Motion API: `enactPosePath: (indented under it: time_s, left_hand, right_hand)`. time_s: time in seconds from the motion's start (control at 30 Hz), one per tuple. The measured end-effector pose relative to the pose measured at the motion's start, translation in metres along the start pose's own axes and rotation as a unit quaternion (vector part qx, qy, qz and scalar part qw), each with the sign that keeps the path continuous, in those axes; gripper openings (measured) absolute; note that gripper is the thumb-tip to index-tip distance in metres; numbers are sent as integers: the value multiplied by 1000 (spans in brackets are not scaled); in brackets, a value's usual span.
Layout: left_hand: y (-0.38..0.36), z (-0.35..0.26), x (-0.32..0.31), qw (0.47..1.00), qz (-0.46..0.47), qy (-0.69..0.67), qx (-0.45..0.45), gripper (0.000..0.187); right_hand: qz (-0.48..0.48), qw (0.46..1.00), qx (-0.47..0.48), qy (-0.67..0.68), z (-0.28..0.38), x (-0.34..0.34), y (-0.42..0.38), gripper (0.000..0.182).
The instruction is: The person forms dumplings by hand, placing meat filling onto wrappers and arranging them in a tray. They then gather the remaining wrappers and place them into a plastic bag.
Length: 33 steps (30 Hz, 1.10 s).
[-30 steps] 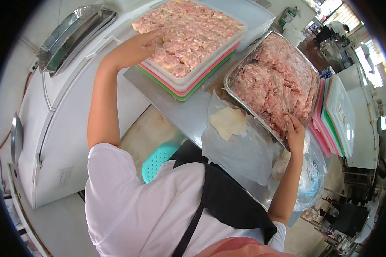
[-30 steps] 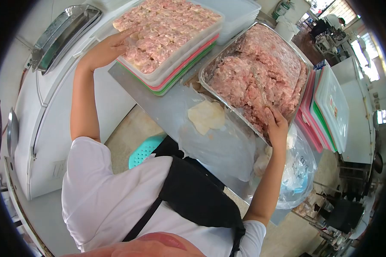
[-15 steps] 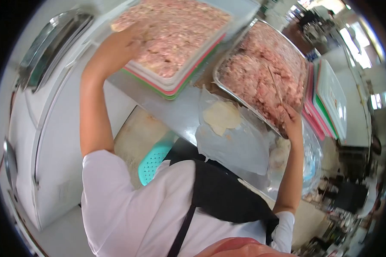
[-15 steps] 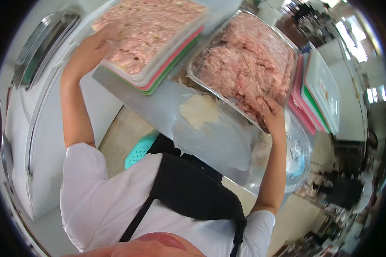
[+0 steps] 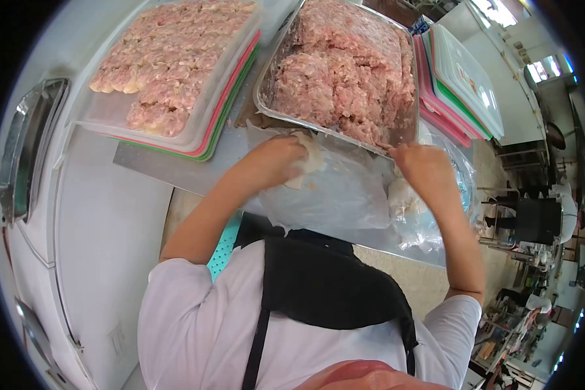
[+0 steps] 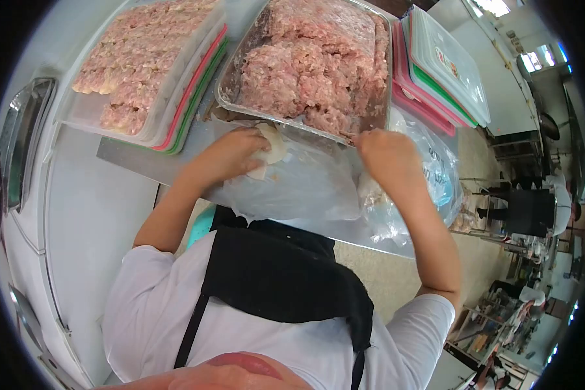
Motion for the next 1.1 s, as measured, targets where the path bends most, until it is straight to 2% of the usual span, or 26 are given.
enactPosePath:
  time_s: [0.07,0.13,0.23,0.27,0.37,0.47,0.5,0.6,0.63,0.67,0.7,0.77,0.8,0.87,0.97,1.07,1.1]
  left_hand:
    - [-7,-6,-9,995,-87,39,-24,21]
    - [-8,-2,-7,995,-93,-24,11,19]
    - [-10,2,0,981,-139,-128,41,15]
    - [-10,3,5,973,-161,-162,46,15]
    - [-15,4,20,908,-139,-374,127,17]
    - [-16,16,19,826,-203,-519,81,23]
    - [-14,11,21,831,-172,-523,83,24]
    - [-12,1,29,836,-98,-533,84,28]
    - [-11,0,28,833,-82,-540,85,30]
    - [-10,-1,26,830,-68,-547,87,33]
    - [-10,-1,22,789,-75,-601,100,33]
    - [-7,-2,7,697,-84,-701,124,33]
    - [0,-4,7,700,-103,-697,116,34]
    - [18,-9,6,703,-143,-689,100,37]
    - [54,-26,28,581,-200,-788,29,36]
    - [92,-37,39,480,-267,-834,49,36]
    - [108,-34,47,428,-188,-881,-75,37]
  right_hand:
    - [41,997,-36,56,-27,16,-1,25]
    - [76,994,-38,62,-50,16,8,20]
    - [-55,993,11,106,-33,-13,17,26]
    - [-113,985,58,117,-13,-28,16,27]
    - [-40,994,35,97,-15,-1,11,27]
    - [-22,993,-14,118,-46,0,25,26]
    - [-21,992,-36,115,-51,-3,28,25]
    - [12,985,29,170,-4,-25,26,25]
    - [9,973,16,230,-5,-26,22,26]
    - [7,958,5,288,-7,-26,19,27]
    - [4,939,-7,345,-11,-27,19,28]
    - [-15,865,-12,502,-18,-47,17,32]
    - [-26,818,-15,575,-20,-51,17,34]
    - [-55,772,-54,631,-29,-54,18,32]
    - [-58,677,-89,729,-36,-34,21,29]
    - [-103,570,-89,810,-23,-25,30,26]
    - [-127,534,-85,832,-14,-22,34,25]
Point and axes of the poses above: each hand's wrist, its own y-axis towards the middle knuckle, its own x-axis out of the back of the hand, z = x × y, the point moved 4 cm from there along y, towards the middle knuckle, and after that the axes turned 6 degrees about z, right-handed, at the moved point
